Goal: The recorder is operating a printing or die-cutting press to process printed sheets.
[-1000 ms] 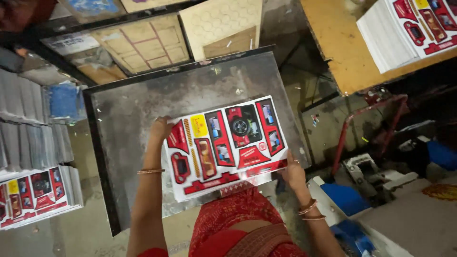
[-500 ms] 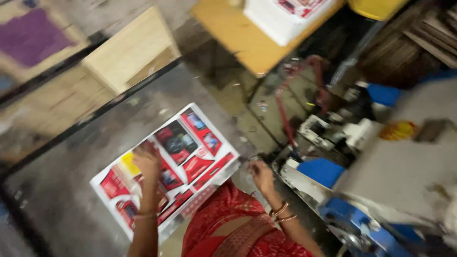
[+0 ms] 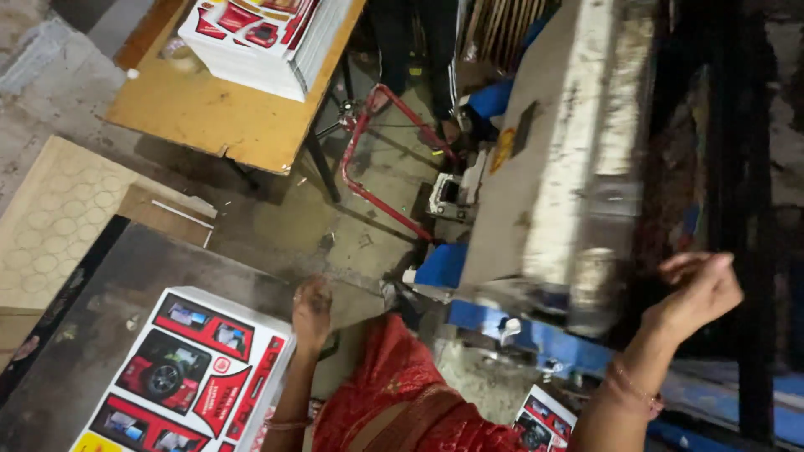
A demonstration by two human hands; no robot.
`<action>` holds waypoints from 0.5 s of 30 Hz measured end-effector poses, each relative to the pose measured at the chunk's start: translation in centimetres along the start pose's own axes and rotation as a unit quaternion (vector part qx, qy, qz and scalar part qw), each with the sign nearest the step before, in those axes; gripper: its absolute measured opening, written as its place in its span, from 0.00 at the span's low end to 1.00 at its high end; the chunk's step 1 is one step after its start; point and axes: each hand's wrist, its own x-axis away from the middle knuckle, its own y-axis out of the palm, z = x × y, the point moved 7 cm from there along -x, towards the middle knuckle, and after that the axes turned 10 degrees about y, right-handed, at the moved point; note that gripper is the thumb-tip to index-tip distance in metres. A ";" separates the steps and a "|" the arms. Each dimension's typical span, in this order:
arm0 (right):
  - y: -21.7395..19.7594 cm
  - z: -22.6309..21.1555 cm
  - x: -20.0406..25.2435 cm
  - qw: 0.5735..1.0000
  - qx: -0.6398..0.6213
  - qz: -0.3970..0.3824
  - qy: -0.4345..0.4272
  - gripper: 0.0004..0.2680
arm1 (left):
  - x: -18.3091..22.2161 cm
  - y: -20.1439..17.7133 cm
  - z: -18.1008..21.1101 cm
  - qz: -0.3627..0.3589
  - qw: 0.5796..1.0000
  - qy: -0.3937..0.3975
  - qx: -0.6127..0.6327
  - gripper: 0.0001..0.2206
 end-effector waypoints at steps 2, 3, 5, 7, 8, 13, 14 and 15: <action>1.4 2.2 -6.1 1.000 0.001 -0.001 -0.024 0.14 | 5.5 10.6 -9.2 -0.052 0.913 -0.212 0.343 0.13; 3.3 10.1 -9.4 1.000 -0.001 -0.008 -0.021 0.14 | 2.8 7.3 -3.4 -0.047 0.914 -0.216 0.339 0.13; 10.1 23.3 -15.0 0.935 0.337 -0.028 -0.108 0.12 | -2.3 2.4 12.9 -0.177 0.967 -0.101 0.153 0.17; 17.0 27.0 -5.8 0.880 0.429 0.011 -0.202 0.15 | -0.4 4.6 13.0 -0.197 0.955 -0.108 0.194 0.16; 22.5 27.7 -1.7 0.809 0.503 0.063 -0.297 0.26 | -0.2 5.7 13.0 -0.213 0.942 -0.104 0.237 0.16; 30.4 6.8 22.6 0.846 0.364 -0.384 -0.070 0.26 | 1.2 11.2 9.0 -0.109 0.838 -0.173 0.505 0.17; 31.1 1.9 28.5 0.784 0.360 -0.505 -0.016 0.22 | 0.4 12.5 7.1 -0.052 0.761 -0.265 0.590 0.19; 31.2 3.7 30.9 0.779 0.356 -0.515 -0.027 0.22 | -0.9 11.7 6.3 -0.036 0.763 -0.263 0.589 0.19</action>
